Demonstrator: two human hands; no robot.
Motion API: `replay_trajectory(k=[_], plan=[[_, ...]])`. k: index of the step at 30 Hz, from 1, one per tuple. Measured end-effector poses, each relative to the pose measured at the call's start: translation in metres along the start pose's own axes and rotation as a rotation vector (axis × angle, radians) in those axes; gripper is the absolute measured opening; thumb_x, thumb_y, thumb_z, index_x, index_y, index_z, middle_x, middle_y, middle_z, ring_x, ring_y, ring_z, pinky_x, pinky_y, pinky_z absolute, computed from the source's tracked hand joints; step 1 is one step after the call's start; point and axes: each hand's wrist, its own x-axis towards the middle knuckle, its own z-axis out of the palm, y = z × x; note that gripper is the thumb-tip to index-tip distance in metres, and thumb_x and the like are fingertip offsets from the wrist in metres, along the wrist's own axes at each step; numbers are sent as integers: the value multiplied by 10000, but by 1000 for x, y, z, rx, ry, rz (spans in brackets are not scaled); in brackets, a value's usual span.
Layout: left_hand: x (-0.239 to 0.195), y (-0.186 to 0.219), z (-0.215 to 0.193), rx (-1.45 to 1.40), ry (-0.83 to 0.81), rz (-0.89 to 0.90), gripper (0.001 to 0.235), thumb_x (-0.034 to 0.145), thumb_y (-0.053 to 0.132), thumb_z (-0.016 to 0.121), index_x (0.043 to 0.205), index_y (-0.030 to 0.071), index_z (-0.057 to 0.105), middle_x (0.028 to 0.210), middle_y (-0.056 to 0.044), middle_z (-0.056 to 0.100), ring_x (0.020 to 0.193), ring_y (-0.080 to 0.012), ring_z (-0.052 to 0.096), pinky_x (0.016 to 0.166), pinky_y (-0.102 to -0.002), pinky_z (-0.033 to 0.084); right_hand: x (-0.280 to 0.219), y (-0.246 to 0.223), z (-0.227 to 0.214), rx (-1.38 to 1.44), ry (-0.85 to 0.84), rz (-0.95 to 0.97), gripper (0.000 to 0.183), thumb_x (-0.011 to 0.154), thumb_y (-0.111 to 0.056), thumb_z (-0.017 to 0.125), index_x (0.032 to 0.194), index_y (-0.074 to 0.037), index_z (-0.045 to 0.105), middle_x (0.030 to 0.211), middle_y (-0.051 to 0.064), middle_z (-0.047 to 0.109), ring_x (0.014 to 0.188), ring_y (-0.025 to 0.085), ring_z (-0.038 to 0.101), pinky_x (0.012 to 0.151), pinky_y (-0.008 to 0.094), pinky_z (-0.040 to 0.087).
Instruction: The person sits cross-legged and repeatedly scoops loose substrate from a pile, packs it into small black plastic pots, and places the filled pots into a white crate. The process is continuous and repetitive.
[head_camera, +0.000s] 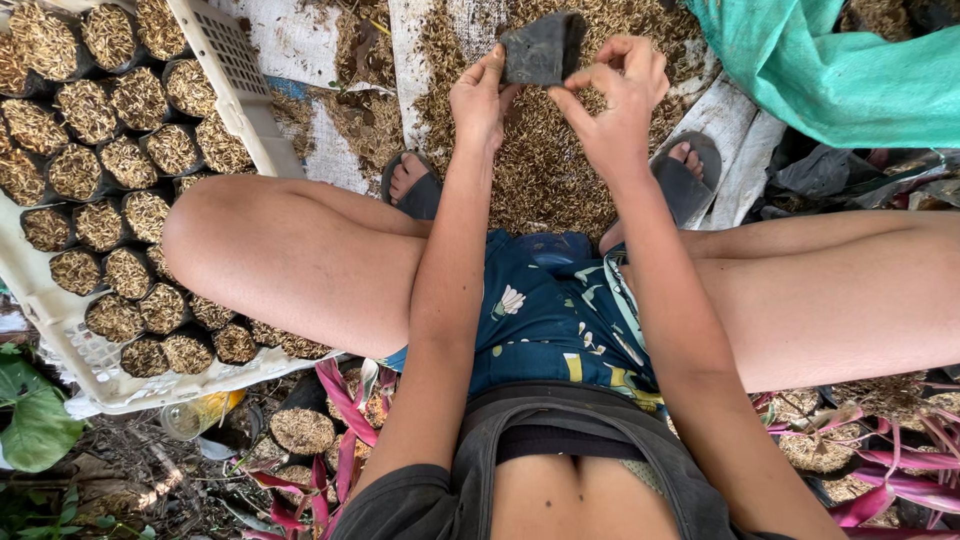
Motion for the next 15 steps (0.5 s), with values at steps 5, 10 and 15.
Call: replay_trajectory(k=[5,10,15], plan=[[12,-6,-8,-48,-184,-47,254,997,198,670,1053,-36,749,961,-140,753,845,-201,742,788,-376,670,18,21,8,415,-3,211,133,989,-161,809,1003,-43,749,1213,95,631,1100,250,686,993,385,573],[-8,15,-15,467,-105,158,341,1064,287,608,1312,57,650,1064,-65,774,994,-185,747,897,-391,639,37,24,29,162,-58,9,130,955,-48,821,1058,-19,747,1094,122,725,964,275,756,879,377,612],[-57,52,2,1151,0,727,593,903,257,783,1394,79,504,1165,-96,661,972,-282,705,757,-415,607,38,5,61,-58,-258,-23,211,830,-21,802,1023,-21,716,1114,141,678,910,354,712,795,437,577]])
